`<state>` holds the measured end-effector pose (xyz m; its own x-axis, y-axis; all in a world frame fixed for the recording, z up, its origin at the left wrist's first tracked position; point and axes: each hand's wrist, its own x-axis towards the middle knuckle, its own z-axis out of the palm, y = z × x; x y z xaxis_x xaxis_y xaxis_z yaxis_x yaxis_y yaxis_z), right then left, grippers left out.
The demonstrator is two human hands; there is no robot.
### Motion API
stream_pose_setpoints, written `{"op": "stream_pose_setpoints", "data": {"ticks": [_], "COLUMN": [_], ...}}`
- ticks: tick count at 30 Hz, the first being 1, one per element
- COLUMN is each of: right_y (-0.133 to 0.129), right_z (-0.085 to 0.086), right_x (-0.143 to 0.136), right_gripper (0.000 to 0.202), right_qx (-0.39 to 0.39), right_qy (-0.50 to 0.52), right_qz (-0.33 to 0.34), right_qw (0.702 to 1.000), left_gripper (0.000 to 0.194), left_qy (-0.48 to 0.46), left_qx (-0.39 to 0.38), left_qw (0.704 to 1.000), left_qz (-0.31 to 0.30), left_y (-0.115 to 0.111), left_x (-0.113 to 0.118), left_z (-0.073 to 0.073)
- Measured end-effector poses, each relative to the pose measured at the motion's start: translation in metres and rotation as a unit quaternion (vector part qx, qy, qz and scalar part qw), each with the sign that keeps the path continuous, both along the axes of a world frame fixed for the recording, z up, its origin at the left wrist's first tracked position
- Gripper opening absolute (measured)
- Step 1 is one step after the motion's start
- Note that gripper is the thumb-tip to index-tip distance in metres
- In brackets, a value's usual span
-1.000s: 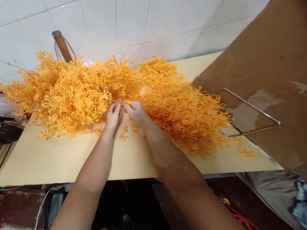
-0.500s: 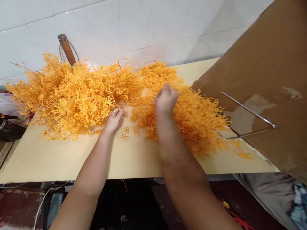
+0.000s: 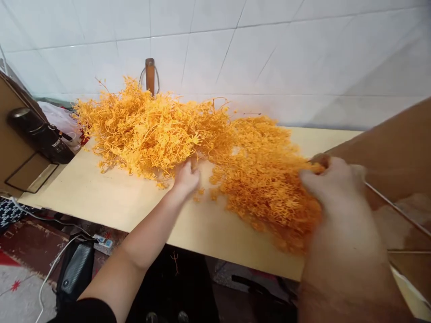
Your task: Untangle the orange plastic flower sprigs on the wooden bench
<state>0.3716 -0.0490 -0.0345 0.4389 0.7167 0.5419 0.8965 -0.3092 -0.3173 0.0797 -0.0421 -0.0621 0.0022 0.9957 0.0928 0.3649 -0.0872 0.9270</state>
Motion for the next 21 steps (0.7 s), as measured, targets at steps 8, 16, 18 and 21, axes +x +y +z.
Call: {"op": "stream_pose_setpoints", "data": {"ticks": [8, 16, 18, 21], "right_y": [-0.036, -0.018, -0.009, -0.002], "right_z": [0.041, 0.068, 0.070, 0.067], "right_x": [-0.089, -0.227, -0.247, -0.264], "right_gripper": [0.016, 0.024, 0.025, 0.025], "right_qx": [-0.046, 0.027, 0.034, 0.036], "right_qy": [0.101, 0.137, 0.134, 0.134], "right_qz": [0.090, 0.404, 0.415, 0.418], "right_qw": [0.990, 0.904, 0.899, 0.898], "left_gripper": [0.024, 0.055, 0.036, 0.020], "left_qy": [0.064, 0.151, 0.162, 0.094], "left_qx": [0.174, 0.150, 0.134, 0.133], "left_qw": [0.982, 0.970, 0.974, 0.982], "left_qz": [-0.031, 0.114, 0.089, 0.096], "left_y": [-0.068, -0.008, 0.001, 0.005], "left_x": [-0.058, -0.089, -0.089, -0.095], "left_z": [0.044, 0.087, 0.085, 0.080]}}
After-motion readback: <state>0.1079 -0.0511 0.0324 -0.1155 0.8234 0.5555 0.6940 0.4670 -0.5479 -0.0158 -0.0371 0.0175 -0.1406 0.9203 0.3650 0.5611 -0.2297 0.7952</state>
